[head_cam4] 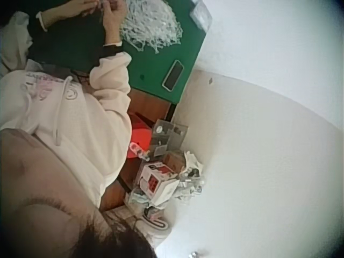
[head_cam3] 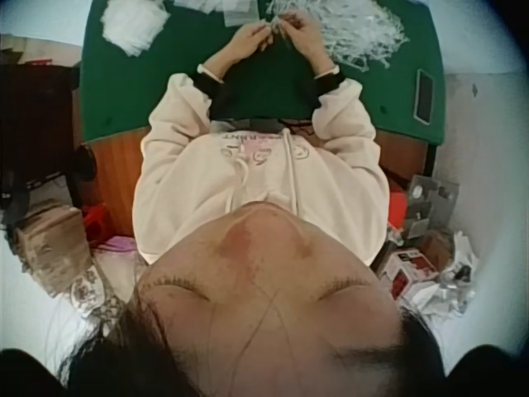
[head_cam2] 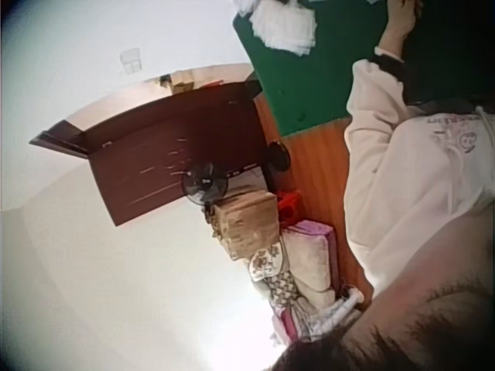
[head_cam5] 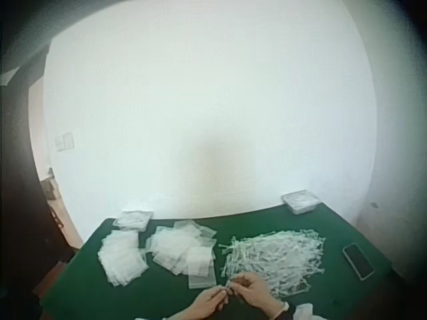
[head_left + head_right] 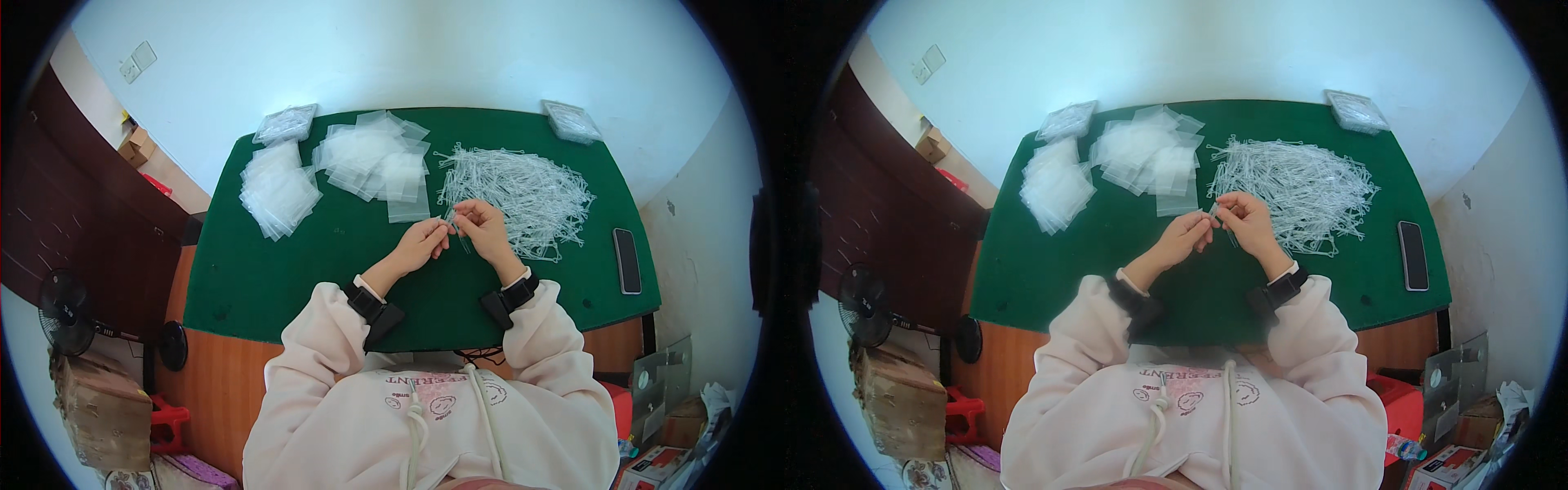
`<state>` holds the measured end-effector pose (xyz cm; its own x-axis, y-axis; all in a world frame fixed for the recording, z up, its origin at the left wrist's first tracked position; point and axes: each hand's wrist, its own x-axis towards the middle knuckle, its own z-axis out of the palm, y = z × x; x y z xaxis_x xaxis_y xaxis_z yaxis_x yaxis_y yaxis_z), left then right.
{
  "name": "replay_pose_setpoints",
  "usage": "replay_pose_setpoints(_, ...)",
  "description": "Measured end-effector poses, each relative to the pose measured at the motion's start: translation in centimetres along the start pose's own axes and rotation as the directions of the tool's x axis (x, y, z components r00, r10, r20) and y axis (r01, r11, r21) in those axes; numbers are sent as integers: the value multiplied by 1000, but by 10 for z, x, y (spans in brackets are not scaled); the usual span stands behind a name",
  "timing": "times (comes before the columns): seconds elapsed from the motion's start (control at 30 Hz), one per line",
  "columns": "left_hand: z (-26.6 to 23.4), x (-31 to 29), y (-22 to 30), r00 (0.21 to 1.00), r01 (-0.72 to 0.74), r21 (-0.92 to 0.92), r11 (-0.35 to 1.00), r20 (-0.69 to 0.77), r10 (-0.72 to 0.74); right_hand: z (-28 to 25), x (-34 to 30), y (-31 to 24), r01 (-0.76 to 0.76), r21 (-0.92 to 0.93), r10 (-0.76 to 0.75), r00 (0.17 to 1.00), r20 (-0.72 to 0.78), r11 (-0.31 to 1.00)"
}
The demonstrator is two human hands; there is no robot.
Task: Packaging small white plastic strips into plastic bags on an assembly line.
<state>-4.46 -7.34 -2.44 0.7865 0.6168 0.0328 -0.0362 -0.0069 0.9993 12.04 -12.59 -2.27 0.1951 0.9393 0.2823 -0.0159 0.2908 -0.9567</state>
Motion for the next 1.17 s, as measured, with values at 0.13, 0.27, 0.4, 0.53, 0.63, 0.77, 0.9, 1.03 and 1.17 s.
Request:
replay_pose_setpoints(0.13, -8, 9, -3, 999, -1, -93, 996, -54, -4, -4, 6, -4, 72, -322, -109, 989, -100, 944)
replay_pose_setpoints(0.27, -14, 10, -3, 997, 12, -198, 980, -78, -28, -6, -1, -25, 157, -520, 8, 954, 301, 840)
replay_pose_setpoints(0.4, -15, 7, -5, 991, 43, -311, 950, -106, -79, 17, -14, -35, 335, -488, 6, 820, 572, 806)
replay_pose_setpoints(0.53, -15, 7, -6, 985, 35, -384, 922, -142, -96, 18, -21, -23, 297, -489, 90, 776, 624, 820)
replay_pose_setpoints(0.63, -15, 8, -7, 985, 30, -387, 922, -144, -92, 13, -15, -16, 371, -526, 35, 792, 609, 765)
replay_pose_setpoints(0.77, -18, 10, -3, 991, 15, -353, 935, -116, -60, 13, -12, -21, 332, -572, 76, 816, 573, 750)
replay_pose_setpoints(0.9, -19, 10, -1, 993, 0, -309, 951, -114, -37, 15, -11, -21, 297, -586, 19, 882, 471, 754)
replay_pose_setpoints(1.03, -18, 9, -1, 996, -26, -216, 976, -89, 7, 11, -7, -24, 150, -627, -38, 981, 188, 764)
replay_pose_setpoints(1.17, -20, 8, 1, 999, 44, -212, 976, 7, -43, 3, -5, -12, 34, -545, -46, 999, -9, 838)
